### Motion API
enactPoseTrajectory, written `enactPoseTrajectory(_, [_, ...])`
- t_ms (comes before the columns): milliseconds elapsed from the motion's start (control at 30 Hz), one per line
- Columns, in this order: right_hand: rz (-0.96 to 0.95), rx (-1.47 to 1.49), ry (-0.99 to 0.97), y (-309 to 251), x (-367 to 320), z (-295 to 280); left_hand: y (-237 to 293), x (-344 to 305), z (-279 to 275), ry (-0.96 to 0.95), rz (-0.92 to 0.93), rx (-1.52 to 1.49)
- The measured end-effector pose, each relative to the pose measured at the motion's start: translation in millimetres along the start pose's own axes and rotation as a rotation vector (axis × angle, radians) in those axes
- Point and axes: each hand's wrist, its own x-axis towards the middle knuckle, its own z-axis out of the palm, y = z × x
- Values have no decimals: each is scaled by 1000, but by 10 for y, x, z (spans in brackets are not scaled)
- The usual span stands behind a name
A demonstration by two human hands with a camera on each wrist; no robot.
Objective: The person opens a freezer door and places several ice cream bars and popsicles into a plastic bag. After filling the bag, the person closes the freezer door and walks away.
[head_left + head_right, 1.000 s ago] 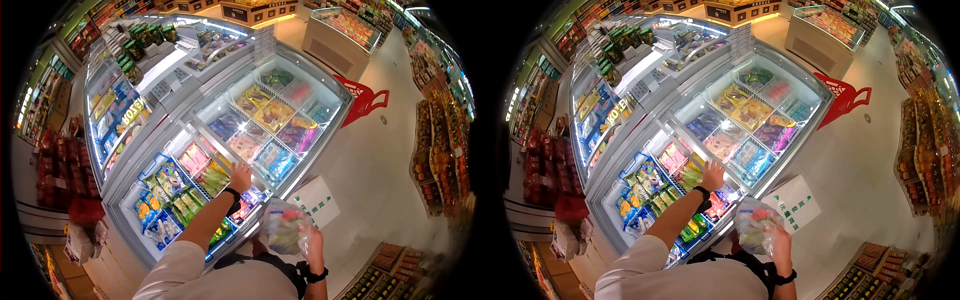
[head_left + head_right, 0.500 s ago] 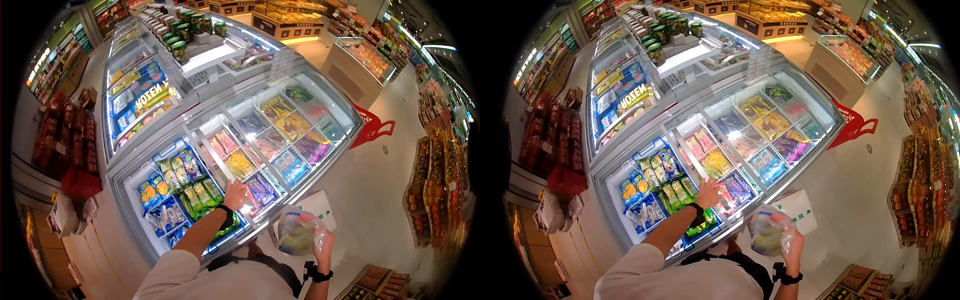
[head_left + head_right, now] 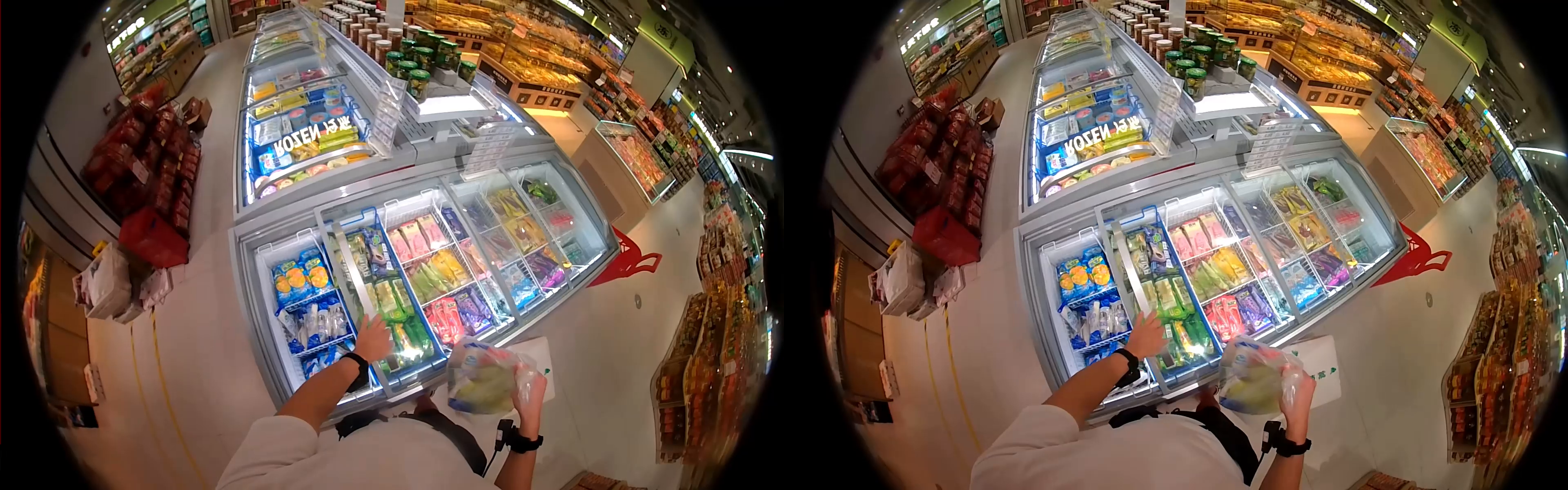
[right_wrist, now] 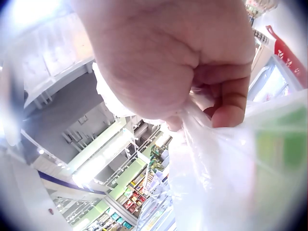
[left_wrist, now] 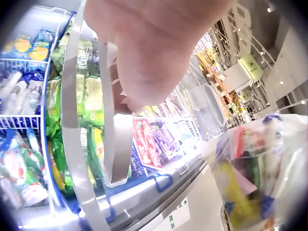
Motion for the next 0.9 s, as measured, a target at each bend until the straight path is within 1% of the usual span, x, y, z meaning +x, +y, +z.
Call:
enactPoseTrajectory(100, [-111,-25,-15,-205,-149,138,-232,-398,-64,-76,-20,56])
enactPoseTrajectory(200, [-209,-58,-22,-378,-281,313,-514,-822,-20,-2,-4,68])
enactPoseTrajectory(300, [-172,-25,-30,-650,-411,439,-745,-1231,-54,46,-22,102])
enactPoseTrajectory(333, [-223,-49,-44,-712,-447,474,-826,-1372,-31,61,-29,112])
enactPoseTrajectory(400, [-323,-97,-73,-798,-505,541,-990,-1631,-9,21,-64,145])
enactPoseTrajectory(433, [-365,-118,-55,-827,-532,592,-1062,-1751,-33,-4,-82,167])
enactPoseTrajectory(533, [-388,-117,-72,-912,-589,660,-1154,-2037,-198,-122,-138,171])
enactPoseTrajectory(567, [-358,-103,-71,-910,-596,695,-1216,-2136,-221,-131,-147,179])
enactPoseTrajectory(600, [-367,-87,-64,-924,-608,708,-1286,-2242,-239,-142,-153,190])
enactPoseTrajectory(633, [-373,-70,-56,-936,-618,724,-1337,-2331,-239,-120,-147,232])
enactPoseTrajectory(733, [-361,-53,-38,-1005,-678,778,-1429,-2551,-358,-156,-186,163])
enactPoseTrajectory(800, [-354,-60,-27,-1033,-656,783,-1496,-2614,-279,-77,-153,149])
enactPoseTrajectory(833, [-312,-18,-43,-1088,-668,757,-1511,-2639,-236,-63,-151,140])
enactPoseTrajectory(900, [-377,39,-7,-1021,-648,830,-1511,-2641,-209,-55,-160,122])
